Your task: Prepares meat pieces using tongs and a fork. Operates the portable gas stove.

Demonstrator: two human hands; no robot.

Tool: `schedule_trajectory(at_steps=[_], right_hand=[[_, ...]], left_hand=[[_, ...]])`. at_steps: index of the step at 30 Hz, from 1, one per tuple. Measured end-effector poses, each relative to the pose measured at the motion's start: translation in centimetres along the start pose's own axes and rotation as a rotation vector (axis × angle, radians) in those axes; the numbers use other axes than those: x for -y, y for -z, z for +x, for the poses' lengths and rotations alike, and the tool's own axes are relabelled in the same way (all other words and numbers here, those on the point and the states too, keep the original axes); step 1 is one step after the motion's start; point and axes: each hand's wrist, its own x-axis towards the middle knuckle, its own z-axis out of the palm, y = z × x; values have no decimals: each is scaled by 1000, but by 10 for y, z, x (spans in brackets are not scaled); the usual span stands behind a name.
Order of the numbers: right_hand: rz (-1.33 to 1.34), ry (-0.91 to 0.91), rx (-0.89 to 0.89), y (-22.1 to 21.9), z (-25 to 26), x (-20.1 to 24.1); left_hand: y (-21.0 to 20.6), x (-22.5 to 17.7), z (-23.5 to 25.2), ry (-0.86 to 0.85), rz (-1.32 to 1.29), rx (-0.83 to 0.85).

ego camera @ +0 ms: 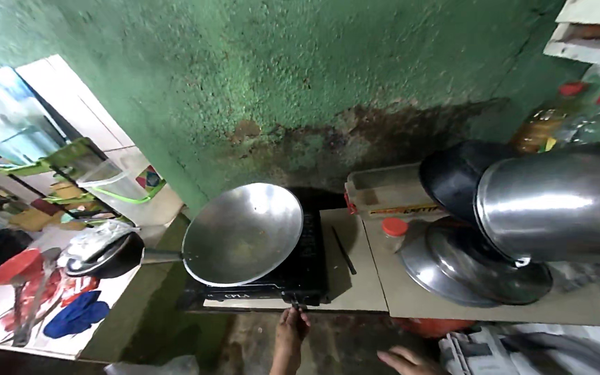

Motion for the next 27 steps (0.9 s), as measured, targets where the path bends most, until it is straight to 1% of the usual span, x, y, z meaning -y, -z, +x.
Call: schedule_trajectory(at_steps=[3,4,5,8,9,11,13,16,18,20,23,24,27], right_hand=[[-148,234,-260,2,50,38],[-226,280,-331,1,73,48],[-289,298,-365,0,94,58],[-355,180,-181,0,129,84],[-355,163,-164,-5,134,86],[-358,160,-219,-15,138,83],[-367,158,-221,-16,139,81],[-383,151,-165,-11,140,84],[-416,158,-128,-2,144,86],[-401,186,-104,8,145,85],[-217,288,-163,20,148,75],[-198,319,-184,22,149,71],[-256,349,-137,26,151,66]], left_hand=[[4,-2,0,8,55,22],[4,-3,0,5,61,28],[5,-3,1,8,60,33],[6,-2,1,22,43,38],[6,-3,1,15,41,41],[2,-9,-5,-35,38,55],[-3,-23,-12,-97,70,80],[-5,-35,-15,-60,111,59],[-8,-37,-16,-48,115,38],[-8,-29,-22,-56,158,13],[-10,-18,-27,-66,348,-22],[-13,-13,-26,-69,400,-18],[-27,-1,-18,-136,464,-6]])
